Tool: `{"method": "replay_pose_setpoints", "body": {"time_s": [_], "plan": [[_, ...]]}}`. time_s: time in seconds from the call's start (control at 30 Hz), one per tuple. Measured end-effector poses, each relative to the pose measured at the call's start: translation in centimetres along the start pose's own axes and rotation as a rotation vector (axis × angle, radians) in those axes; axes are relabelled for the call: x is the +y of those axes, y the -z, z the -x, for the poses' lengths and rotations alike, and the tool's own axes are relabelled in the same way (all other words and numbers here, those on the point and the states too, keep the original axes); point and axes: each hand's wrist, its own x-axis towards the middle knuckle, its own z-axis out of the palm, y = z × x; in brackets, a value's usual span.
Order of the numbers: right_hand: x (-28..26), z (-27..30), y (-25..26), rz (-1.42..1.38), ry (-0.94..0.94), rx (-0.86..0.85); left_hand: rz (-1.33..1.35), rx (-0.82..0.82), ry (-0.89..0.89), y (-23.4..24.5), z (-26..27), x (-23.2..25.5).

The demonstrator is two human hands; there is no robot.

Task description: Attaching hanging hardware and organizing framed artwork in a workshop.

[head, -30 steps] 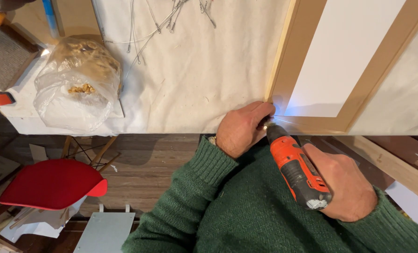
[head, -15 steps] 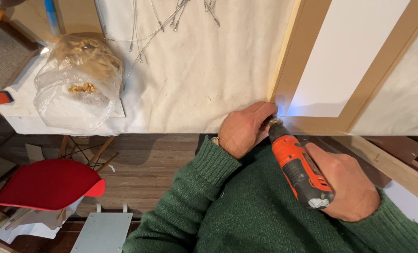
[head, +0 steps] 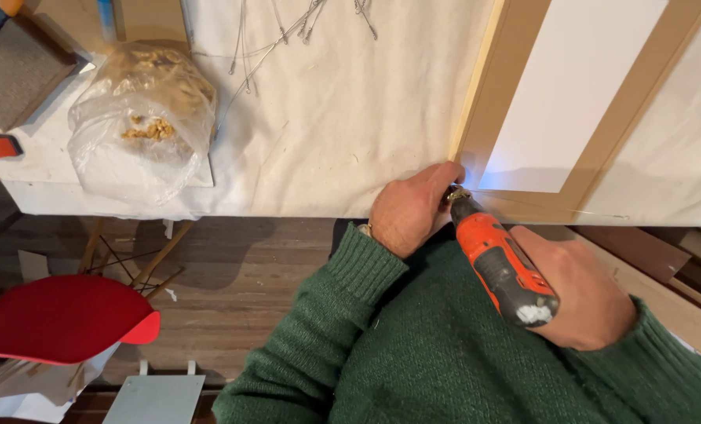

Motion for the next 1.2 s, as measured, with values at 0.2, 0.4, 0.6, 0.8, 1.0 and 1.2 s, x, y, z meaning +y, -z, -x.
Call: {"method": "replay_pose_setpoints", "body": {"time_s": [0.2, 0.4, 0.6, 0.8, 1.0, 1.2], "plan": [[0.3, -0.1, 0.3, 0.158, 0.059, 0.047, -0.004, 0.050, -0.023, -0.3, -0.2, 0.1], [2.5, 1.5, 0.4, 0.162, 0.226, 0.098, 0.022, 0.083, 0.014, -1.1, 0.5, -0.2], [8.3, 5.4, 2.2, 0.120, 0.506, 0.289, -0.059, 0.175, 0.017, -1.3, 0.8, 4.3], [12.1, 7.3, 3.8, 0.125, 0.588, 0.516, 0.212, 0.249, 0.115, -4.1, 0.7, 12.4], [17.1, 7.7, 4.7, 0.069, 0.628, 0.529, 0.123, 0.251, 0.106, -8.6, -1.3, 15.9], [21.8, 8.1, 5.2, 0.050, 0.676, 0.563, 0.051, 0.242, 0.126, -12.5, -2.8, 17.6]]}}
